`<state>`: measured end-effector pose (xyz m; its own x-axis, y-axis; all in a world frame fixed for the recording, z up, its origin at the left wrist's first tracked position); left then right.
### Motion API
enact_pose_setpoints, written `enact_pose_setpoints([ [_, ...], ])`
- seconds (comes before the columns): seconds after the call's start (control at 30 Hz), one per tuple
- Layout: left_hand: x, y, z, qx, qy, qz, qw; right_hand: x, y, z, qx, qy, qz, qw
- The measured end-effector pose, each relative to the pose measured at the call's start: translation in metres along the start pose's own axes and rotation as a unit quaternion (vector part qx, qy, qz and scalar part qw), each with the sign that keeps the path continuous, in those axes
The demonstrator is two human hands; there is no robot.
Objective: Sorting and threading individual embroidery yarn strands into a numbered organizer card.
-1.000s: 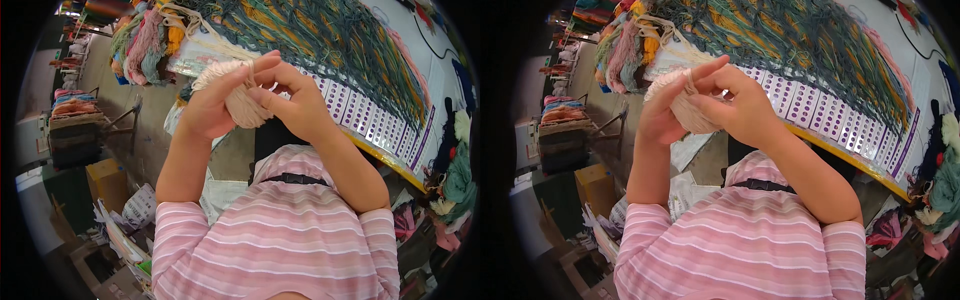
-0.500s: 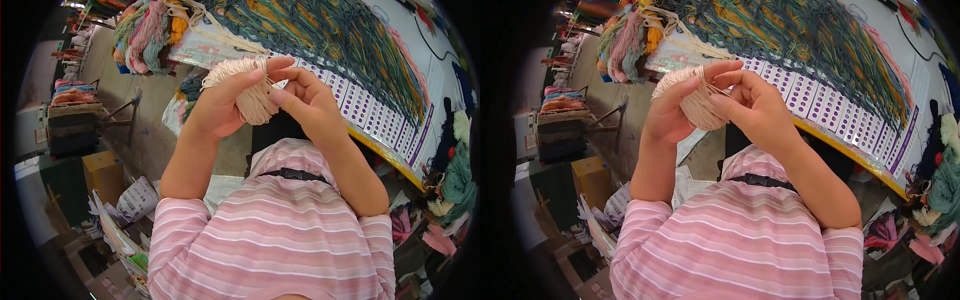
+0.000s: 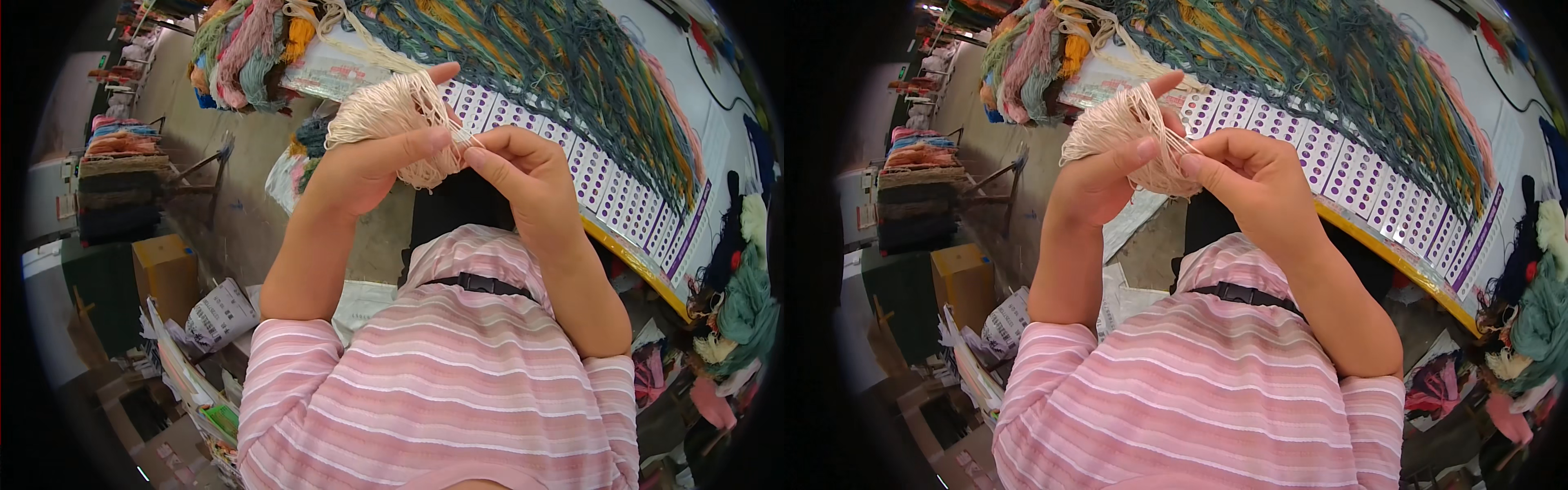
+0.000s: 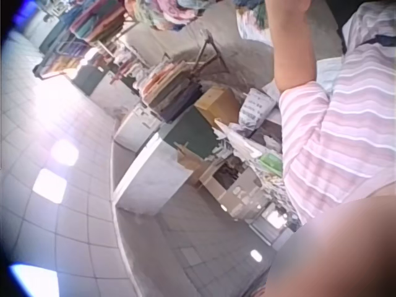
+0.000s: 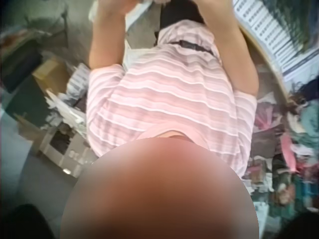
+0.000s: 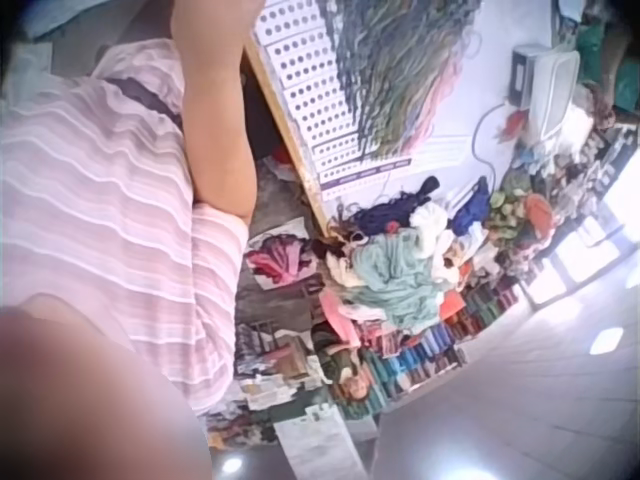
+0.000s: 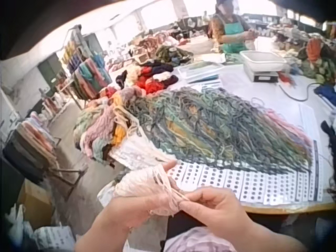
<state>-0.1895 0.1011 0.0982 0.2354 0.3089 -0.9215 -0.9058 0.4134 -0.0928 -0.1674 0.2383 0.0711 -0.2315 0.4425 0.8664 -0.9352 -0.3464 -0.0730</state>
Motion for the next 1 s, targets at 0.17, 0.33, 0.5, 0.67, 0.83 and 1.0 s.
enact_pose_setpoints([
  [0.17,-0.002,0.002,0.006,-0.014,0.042,0.019,0.999,-0.003,0.002,-0.003,0.008,-0.005,-0.011,1.000],
  [0.33,-0.001,0.006,0.007,-0.010,0.019,0.004,1.000,-0.002,0.002,-0.005,0.008,-0.001,-0.013,1.000],
  [0.5,-0.001,0.008,0.008,-0.008,0.013,0.008,1.000,-0.002,0.004,-0.008,0.005,0.014,-0.013,1.000],
  [0.67,-0.002,0.009,0.002,-0.044,0.068,-0.001,0.997,-0.001,0.003,-0.010,0.001,0.020,-0.017,1.000],
  [0.83,-0.003,0.010,0.004,-0.039,0.071,0.001,0.997,-0.002,0.005,-0.018,-0.033,-0.052,-0.004,0.998],
  [1.0,-0.006,0.009,0.005,-0.073,0.091,0.028,0.993,-0.002,0.005,-0.006,0.006,-0.192,0.077,0.978],
])
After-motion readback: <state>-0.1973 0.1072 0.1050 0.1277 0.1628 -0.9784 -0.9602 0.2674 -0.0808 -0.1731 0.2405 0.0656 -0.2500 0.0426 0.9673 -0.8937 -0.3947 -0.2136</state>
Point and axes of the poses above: each hand's wrist, its own y-axis towards the middle knuckle, its own z-axis out of the palm, x = y × z, the point moved 6 cm from there along y, towards the middle knuckle
